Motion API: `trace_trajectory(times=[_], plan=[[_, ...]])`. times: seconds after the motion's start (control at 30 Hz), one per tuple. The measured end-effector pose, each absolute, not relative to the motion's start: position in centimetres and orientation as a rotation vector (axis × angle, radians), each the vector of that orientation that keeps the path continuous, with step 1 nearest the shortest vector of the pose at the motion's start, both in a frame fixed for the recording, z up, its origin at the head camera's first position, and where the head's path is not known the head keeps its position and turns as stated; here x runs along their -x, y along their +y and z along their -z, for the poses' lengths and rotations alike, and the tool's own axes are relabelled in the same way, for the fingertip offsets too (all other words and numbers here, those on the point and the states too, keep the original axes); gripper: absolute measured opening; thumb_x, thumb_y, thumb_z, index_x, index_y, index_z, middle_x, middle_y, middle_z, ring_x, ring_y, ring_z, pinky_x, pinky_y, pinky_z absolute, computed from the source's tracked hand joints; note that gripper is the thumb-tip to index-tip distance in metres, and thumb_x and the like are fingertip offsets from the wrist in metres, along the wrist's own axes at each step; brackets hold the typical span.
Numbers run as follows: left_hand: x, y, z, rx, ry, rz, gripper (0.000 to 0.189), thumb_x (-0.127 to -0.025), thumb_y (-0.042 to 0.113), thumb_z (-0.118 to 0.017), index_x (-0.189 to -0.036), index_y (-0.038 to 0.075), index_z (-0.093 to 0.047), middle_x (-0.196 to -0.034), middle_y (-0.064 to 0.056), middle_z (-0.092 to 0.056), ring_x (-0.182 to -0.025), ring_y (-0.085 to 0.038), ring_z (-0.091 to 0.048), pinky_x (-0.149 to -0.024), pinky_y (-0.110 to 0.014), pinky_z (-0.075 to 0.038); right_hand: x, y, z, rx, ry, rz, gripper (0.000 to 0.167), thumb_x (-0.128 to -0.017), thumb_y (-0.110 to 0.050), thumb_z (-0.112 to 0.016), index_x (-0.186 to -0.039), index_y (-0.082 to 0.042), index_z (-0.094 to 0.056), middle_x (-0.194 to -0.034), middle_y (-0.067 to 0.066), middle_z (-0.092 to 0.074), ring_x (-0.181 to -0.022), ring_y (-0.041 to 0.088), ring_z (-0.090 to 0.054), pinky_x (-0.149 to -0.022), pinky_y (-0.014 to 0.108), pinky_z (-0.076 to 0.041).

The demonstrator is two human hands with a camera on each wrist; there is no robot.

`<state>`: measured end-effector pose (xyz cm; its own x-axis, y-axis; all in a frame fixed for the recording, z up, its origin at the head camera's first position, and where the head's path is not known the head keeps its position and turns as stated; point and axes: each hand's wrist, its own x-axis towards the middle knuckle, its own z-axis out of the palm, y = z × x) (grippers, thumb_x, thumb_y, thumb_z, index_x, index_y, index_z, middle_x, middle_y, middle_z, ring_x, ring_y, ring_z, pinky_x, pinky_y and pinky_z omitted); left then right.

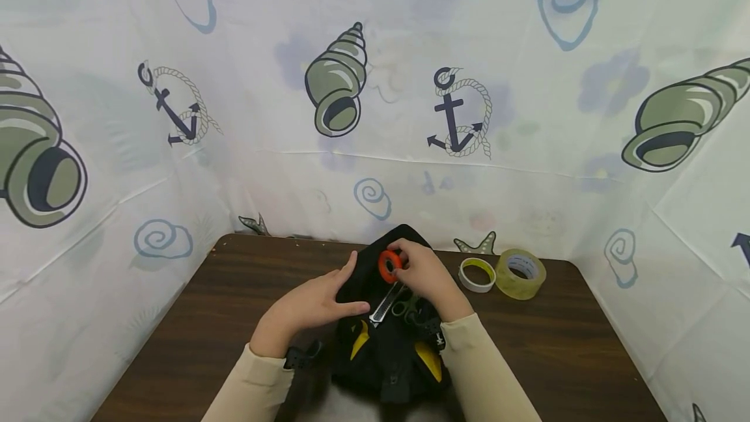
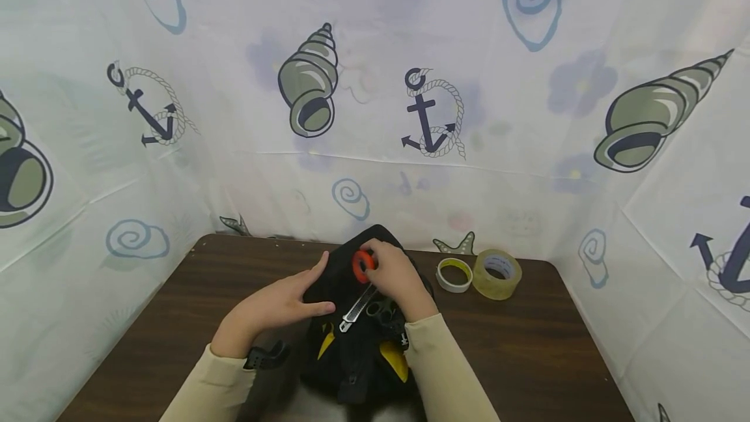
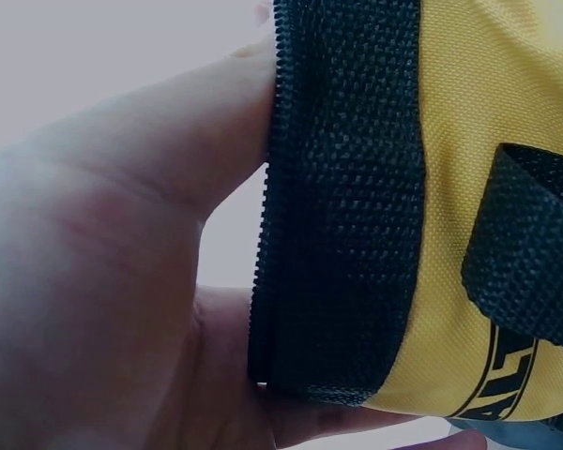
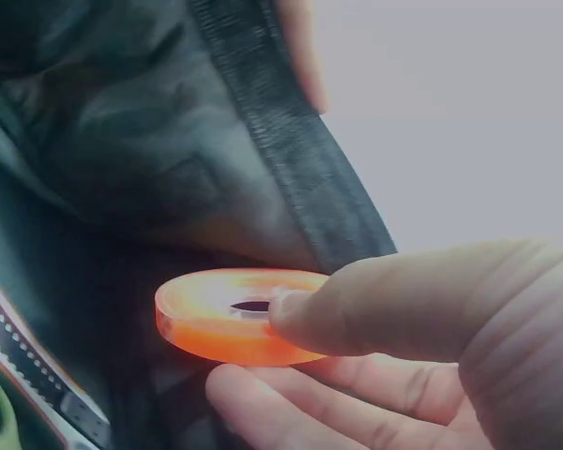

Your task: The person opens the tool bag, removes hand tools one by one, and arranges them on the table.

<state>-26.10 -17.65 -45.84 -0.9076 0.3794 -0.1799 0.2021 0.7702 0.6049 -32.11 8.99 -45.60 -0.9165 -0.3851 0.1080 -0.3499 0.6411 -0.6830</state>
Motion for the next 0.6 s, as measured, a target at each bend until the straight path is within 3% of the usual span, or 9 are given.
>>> trace_trajectory(times=[0.6], plan=[[26.0, -17.8, 46.2, -0.48, 2.666, -0.882, 0.109, -0.095, 0.078, -0.066, -0.176, 0.038, -0.005, -0.179, -0.009, -0.033, -0.164, -0.035, -0.037, -0.13, -0.064, -0.035, 29.0, 12.8, 42.2, 0.693, 2.913, 1.232, 0.046, -0.1, -0.005, -0.077, -0.144, -0.013, -0.066, -0.112, 0.007, -0.075, -0.092, 0.017, -0.072, -0.087, 0.043, -0.066]])
